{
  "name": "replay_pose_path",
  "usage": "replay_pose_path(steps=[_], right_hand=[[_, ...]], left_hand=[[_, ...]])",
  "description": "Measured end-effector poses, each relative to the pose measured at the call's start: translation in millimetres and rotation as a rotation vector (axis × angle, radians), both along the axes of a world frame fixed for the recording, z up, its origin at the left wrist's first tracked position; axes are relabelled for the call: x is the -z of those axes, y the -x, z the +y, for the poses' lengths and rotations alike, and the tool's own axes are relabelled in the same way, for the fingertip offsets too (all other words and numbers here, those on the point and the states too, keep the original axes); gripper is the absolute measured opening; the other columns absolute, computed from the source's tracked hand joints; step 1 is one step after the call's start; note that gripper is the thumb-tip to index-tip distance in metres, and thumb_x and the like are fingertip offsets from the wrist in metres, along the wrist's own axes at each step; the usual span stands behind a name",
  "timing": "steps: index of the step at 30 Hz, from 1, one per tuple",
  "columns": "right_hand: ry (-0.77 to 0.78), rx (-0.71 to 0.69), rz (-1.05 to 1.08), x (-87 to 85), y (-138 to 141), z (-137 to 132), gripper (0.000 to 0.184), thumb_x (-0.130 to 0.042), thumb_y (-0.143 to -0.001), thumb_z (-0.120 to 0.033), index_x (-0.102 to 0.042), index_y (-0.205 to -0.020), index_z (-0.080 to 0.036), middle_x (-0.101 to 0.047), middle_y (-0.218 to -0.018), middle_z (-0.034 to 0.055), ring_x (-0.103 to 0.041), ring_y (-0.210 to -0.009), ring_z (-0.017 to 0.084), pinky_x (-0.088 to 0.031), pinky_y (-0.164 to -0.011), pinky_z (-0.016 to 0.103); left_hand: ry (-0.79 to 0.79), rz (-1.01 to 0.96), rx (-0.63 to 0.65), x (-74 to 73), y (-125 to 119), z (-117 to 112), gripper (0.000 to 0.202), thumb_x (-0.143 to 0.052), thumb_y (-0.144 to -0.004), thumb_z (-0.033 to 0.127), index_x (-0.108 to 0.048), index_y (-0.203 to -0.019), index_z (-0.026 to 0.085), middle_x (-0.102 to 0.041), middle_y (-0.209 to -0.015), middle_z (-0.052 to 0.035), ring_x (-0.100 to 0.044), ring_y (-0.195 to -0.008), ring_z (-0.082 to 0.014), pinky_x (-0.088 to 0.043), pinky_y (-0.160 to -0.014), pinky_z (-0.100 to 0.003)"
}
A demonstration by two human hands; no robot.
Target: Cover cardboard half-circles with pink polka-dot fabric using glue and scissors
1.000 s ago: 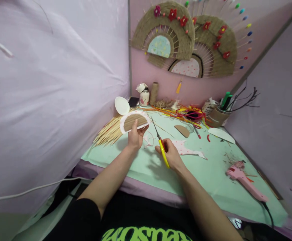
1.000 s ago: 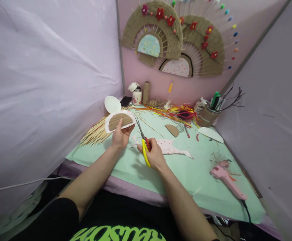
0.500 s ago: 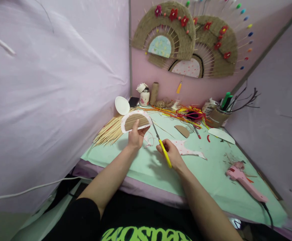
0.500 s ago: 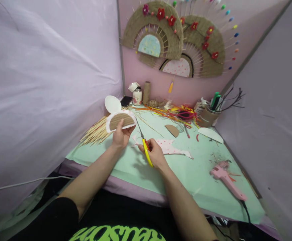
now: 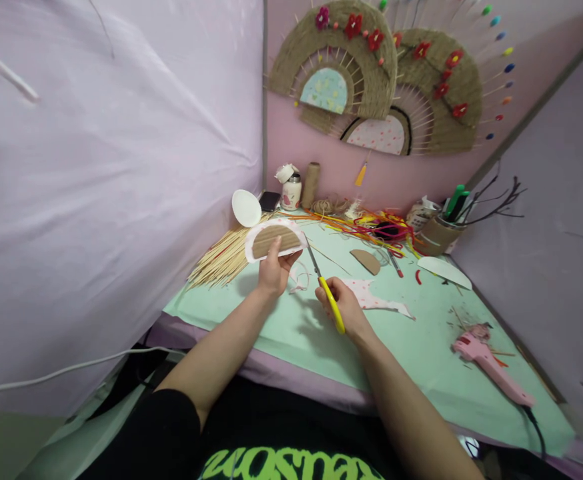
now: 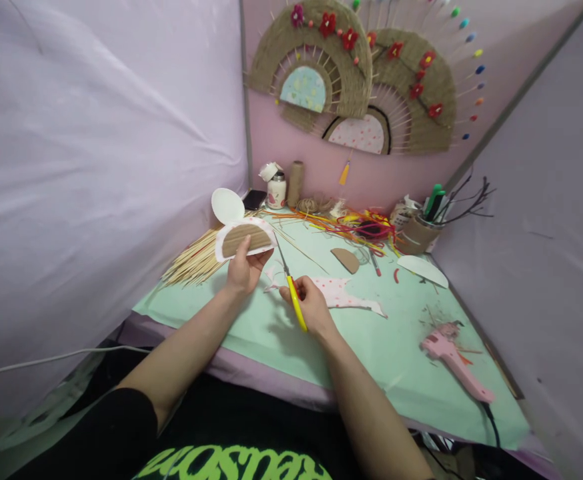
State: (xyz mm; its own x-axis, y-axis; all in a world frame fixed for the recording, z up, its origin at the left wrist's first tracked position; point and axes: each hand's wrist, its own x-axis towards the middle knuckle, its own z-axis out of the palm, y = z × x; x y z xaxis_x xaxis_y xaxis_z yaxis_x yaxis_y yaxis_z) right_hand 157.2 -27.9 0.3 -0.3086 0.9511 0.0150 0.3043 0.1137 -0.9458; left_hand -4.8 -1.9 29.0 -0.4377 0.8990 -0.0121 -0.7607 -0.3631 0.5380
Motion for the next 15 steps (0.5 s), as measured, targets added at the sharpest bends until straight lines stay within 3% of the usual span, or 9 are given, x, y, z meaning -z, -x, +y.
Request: replay_pose_path(steps=[15], right_hand=[[-0.003,0.003,-0.043,-2.3,-0.1,-0.5,0.035,-0.063,-0.075,-0.053,-0.044,-0.075,-0.024,-0.045,-0.052,-0.0077,-0.040,-0.047,0.012,-0.030,-0.046,0.025]], left_hand=[[-0.003,-0.006,0.005,1.0,-0.4,0.6,0.024,-0.072,-0.076,0.024,-0.064,-0.098,0.021,-0.070,-0.087,0.0005,-0.067,-0.083,-0.0150,-0.052,-0.094,-0.041]])
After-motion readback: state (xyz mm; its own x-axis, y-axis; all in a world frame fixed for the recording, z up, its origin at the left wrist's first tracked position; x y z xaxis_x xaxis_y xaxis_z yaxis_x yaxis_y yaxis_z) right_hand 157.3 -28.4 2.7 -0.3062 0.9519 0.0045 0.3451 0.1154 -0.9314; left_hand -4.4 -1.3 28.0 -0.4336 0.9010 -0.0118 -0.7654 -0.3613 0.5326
